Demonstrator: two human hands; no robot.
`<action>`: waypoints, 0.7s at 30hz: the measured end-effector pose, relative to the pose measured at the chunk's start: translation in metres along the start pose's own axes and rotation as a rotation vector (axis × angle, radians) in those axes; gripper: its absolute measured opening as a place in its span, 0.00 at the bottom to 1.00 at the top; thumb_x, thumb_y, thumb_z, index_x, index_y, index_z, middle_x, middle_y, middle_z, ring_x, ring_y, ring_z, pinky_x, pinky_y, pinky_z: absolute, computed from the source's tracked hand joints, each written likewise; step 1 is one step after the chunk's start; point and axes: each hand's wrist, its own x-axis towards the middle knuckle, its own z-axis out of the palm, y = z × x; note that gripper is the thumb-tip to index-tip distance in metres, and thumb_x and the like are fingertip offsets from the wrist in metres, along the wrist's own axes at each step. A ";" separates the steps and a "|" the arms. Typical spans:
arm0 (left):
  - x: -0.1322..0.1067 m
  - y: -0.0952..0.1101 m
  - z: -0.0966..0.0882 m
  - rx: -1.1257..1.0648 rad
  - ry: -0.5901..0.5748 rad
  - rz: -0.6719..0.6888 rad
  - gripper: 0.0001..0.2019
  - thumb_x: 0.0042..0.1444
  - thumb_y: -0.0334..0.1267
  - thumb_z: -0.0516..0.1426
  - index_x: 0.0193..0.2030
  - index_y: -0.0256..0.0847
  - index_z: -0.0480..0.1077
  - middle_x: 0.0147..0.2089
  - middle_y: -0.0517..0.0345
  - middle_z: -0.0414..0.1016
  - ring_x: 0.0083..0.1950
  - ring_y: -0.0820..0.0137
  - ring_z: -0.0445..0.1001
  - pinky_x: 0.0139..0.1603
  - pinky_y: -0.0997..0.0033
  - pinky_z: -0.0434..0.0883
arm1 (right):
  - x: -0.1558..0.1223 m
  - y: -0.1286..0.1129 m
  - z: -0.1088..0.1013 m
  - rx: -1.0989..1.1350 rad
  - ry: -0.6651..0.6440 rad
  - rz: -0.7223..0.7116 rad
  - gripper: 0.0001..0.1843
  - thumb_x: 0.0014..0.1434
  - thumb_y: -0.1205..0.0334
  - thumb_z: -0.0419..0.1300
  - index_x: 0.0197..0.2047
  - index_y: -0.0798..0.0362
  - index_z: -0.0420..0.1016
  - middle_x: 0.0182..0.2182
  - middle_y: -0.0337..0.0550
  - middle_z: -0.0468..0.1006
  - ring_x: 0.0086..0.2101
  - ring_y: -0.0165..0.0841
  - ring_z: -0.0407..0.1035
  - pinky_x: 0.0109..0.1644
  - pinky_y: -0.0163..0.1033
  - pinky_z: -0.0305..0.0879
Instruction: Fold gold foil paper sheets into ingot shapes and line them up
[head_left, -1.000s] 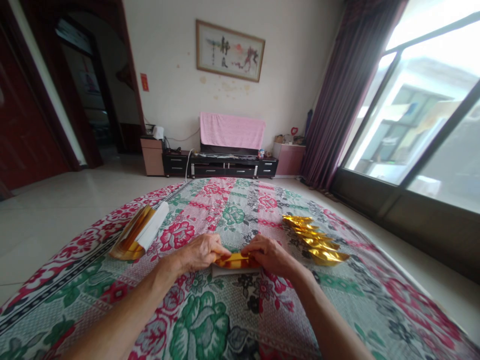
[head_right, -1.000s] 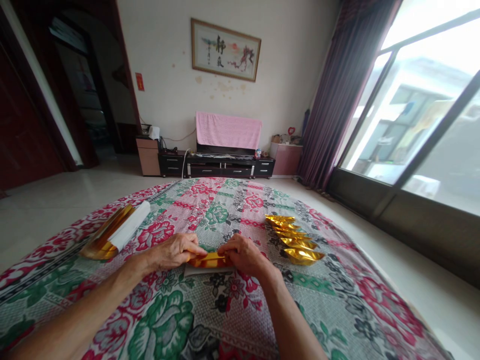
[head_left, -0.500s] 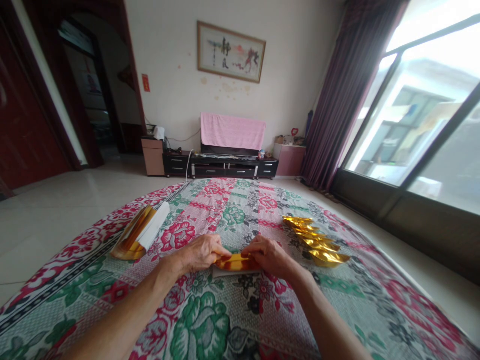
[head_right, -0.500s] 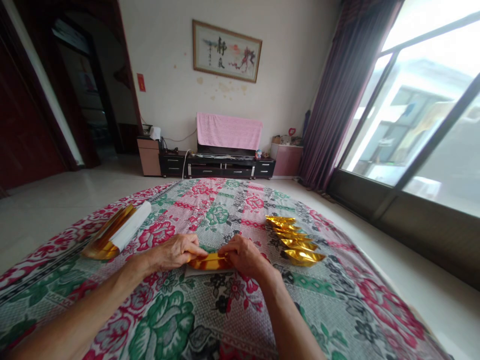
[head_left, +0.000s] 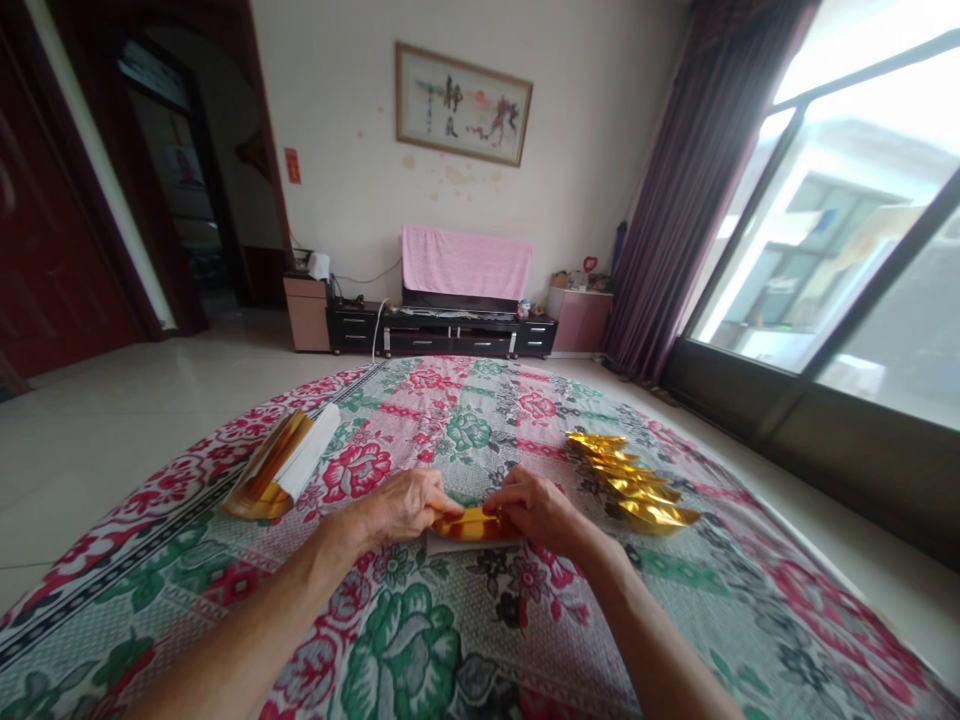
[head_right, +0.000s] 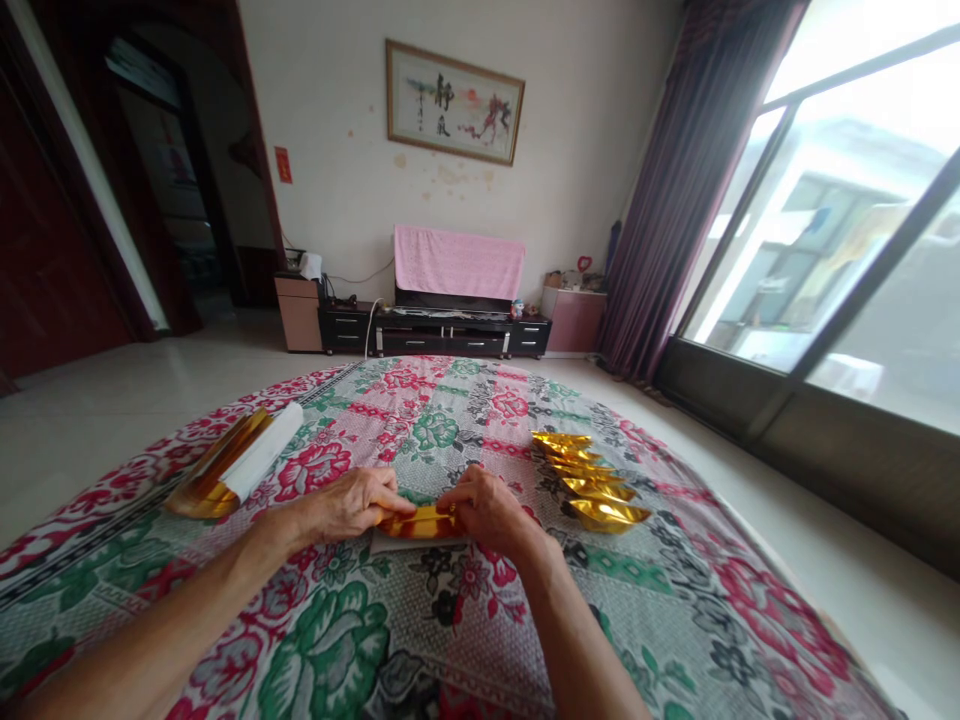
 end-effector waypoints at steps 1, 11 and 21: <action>0.000 -0.001 0.001 0.000 0.002 0.006 0.23 0.47 0.23 0.49 0.44 0.51 0.74 0.31 0.59 0.64 0.34 0.74 0.62 0.35 0.76 0.58 | 0.000 0.000 0.000 -0.005 -0.002 0.001 0.20 0.50 0.73 0.50 0.36 0.46 0.80 0.31 0.40 0.70 0.31 0.27 0.65 0.36 0.32 0.60; 0.000 -0.005 0.005 0.025 0.035 0.063 0.22 0.48 0.23 0.49 0.42 0.51 0.75 0.30 0.59 0.64 0.32 0.74 0.61 0.31 0.75 0.56 | 0.001 0.005 0.001 0.057 0.006 -0.049 0.20 0.50 0.74 0.48 0.36 0.49 0.79 0.30 0.40 0.73 0.33 0.28 0.66 0.38 0.33 0.60; 0.000 -0.006 0.005 0.032 0.030 0.069 0.20 0.49 0.26 0.50 0.42 0.49 0.74 0.29 0.58 0.63 0.31 0.72 0.60 0.31 0.73 0.56 | 0.004 -0.009 0.000 -0.111 -0.018 -0.014 0.17 0.49 0.73 0.51 0.31 0.48 0.79 0.29 0.40 0.71 0.30 0.27 0.64 0.33 0.31 0.55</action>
